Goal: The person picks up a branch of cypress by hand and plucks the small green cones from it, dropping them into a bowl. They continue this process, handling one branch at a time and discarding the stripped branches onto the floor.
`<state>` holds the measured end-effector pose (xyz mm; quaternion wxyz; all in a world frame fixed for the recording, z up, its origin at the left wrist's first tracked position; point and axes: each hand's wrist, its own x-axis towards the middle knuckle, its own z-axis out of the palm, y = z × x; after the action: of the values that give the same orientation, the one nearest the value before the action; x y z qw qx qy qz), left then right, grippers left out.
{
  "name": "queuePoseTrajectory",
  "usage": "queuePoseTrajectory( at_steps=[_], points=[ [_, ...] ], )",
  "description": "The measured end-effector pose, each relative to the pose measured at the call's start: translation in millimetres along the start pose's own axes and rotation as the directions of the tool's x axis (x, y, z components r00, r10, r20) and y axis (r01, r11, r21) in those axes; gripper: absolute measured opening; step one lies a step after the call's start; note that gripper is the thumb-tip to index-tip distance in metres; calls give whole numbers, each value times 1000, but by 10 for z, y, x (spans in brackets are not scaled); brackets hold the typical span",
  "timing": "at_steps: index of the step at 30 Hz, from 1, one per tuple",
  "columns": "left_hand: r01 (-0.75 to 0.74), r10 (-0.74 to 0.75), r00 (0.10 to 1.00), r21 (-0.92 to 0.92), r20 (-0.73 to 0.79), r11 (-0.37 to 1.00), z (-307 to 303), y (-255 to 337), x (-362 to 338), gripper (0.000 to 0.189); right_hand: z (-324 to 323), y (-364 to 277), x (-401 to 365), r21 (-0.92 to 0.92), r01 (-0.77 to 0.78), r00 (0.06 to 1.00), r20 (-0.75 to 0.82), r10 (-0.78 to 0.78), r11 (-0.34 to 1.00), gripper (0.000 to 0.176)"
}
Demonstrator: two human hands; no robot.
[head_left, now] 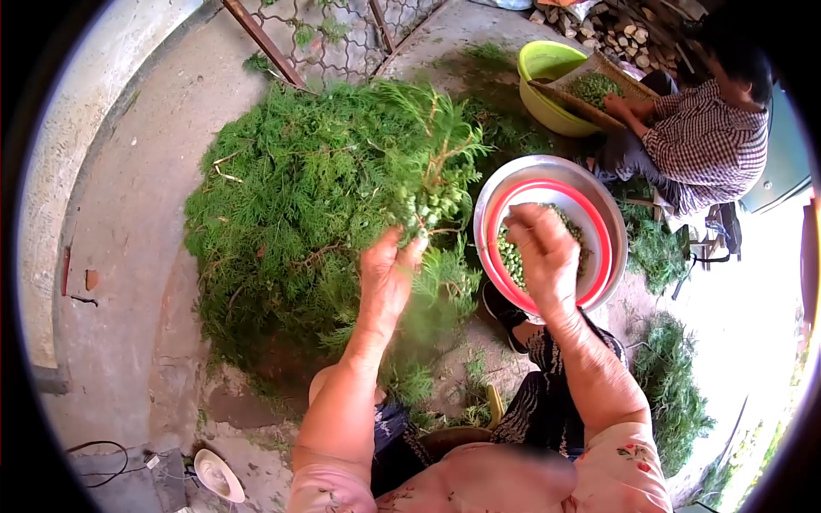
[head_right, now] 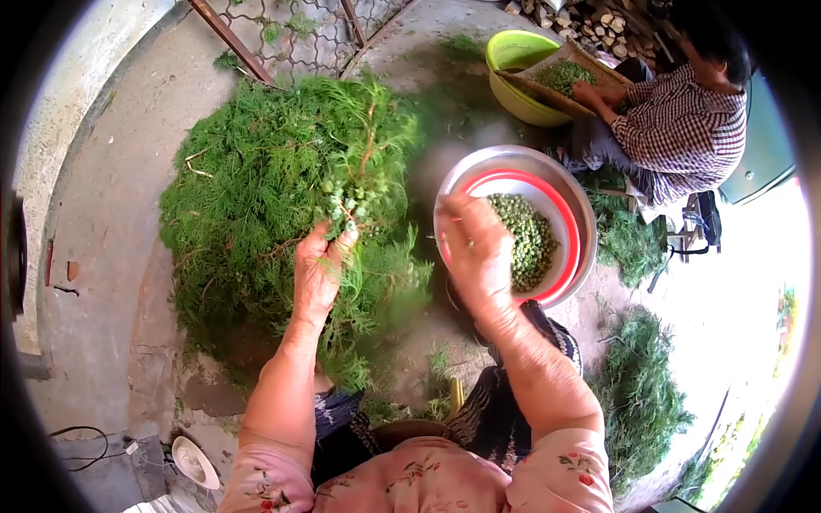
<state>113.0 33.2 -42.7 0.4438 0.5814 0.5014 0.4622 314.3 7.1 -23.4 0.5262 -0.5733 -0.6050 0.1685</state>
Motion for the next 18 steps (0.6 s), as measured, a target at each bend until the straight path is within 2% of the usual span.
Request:
queuePoseTrajectory(
  at_steps=[1, 5, 8, 9, 10, 12, 15, 18],
  points=[
    [42, -42, 999, 8, -1, 999, 24, -14, -15, 21, 67, -90, -30, 49, 61, 998, -4, -61, 997, 21],
    [-204, 186, 979, 384, 82, 901, 71, 34, -69, 17, 211, -281, 37, 188, 222, 975, -51, -216, 957, 28],
    [-286, 185, 958, 674, 219, 681, 60, 36, -92, 23, 189, -358, 110, 139, 227, 957, 154, -247, 964, 41],
    [-287, 171, 957, 670, 235, 685, 63, 59, -101, 26, 164, -389, 161, 96, 237, 914, 316, -255, 967, 55],
    [-293, 161, 954, 666, 255, 686, 63, 67, -109, 26, 199, -338, 151, 126, 212, 892, 381, -245, 969, 61],
    [-308, 142, 945, 657, 294, 688, 58, 66, -111, 25, 213, -334, 132, 2, 257, 837, 499, -224, 966, 70],
    [-315, 125, 942, 689, 313, 653, 47, 41, -94, 22, 228, -311, 106, -97, 394, 774, 571, -273, 914, 67],
    [-299, 83, 946, 744, 313, 598, 61, 5, -78, 16, 281, -261, 48, -220, 406, 805, 545, -234, 887, 56]
  ],
)
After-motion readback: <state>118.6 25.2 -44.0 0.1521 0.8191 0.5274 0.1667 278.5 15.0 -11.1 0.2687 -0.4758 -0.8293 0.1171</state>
